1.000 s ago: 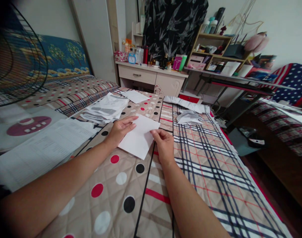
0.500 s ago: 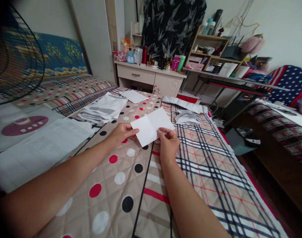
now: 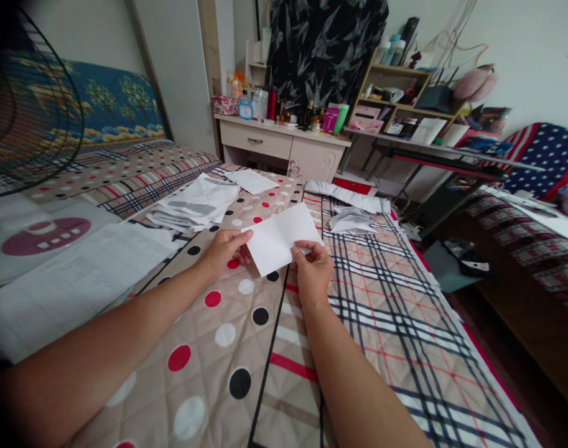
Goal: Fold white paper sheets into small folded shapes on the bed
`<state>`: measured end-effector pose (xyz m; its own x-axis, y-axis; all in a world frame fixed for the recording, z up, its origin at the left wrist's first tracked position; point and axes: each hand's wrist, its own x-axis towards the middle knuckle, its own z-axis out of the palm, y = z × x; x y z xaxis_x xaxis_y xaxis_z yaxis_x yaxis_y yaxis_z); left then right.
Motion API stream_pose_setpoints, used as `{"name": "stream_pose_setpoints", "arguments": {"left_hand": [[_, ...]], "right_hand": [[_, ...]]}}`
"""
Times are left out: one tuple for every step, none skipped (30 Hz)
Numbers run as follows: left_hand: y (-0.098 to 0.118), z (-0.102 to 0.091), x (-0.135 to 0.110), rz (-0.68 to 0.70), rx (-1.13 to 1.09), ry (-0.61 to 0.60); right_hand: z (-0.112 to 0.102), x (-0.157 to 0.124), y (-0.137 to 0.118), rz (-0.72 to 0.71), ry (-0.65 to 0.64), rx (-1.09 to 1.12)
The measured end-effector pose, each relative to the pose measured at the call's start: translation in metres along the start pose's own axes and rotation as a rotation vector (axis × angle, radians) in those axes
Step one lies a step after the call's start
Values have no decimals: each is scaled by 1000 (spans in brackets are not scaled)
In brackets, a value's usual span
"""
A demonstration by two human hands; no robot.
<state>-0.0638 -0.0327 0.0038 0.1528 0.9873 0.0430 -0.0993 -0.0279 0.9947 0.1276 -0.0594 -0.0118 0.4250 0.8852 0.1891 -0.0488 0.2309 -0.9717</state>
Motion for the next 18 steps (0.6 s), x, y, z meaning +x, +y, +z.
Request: {"name": "stream_pose_setpoints", "arguments": {"left_hand": [[1,-1,0,9,25,-19],[1,-2,-1,10,57,-53],[2,-2,-1,2,88,-97],[2,-2,-2,-16,114,-144],[3,-2,-3,-36,130,-178],[3,-1,-3,-54,135,-193],[3,0,-4,-66,122,-182],[2,2,-4,-68,92,-148],[2,5,-4,-63,52,-100],[2,7,-4,-53,11,-47],[2,10,-4,-43,-25,-3],[2,12,-4,-34,-53,28],[2,13,-4,-30,-71,45],[2,14,-4,-33,-77,46],[2,14,-5,-44,-73,33],[1,13,-5,-62,-61,14],[1,12,-5,-85,-43,-3],[1,11,-5,-108,-22,-17]], "right_hand": [[0,1,1,9,0,6],[0,1,1,14,0,13],[0,1,0,9,0,20],[0,1,0,-10,4,29],[0,1,-2,-38,15,43],[1,1,-4,-66,34,65],[2,0,-5,-83,59,93],[3,-1,-7,-80,80,123],[5,-2,-9,-57,89,150],[6,-3,-11,-22,72,166],[7,-4,-12,16,28,166],[8,-6,-12,49,-33,151],[9,-7,-13,74,-97,129],[10,-8,-13,91,-150,105],[11,-9,-13,104,-184,81],[11,-10,-13,109,-193,65],[11,-11,-14,107,-184,59],[11,-11,-14,97,-168,61]]}}
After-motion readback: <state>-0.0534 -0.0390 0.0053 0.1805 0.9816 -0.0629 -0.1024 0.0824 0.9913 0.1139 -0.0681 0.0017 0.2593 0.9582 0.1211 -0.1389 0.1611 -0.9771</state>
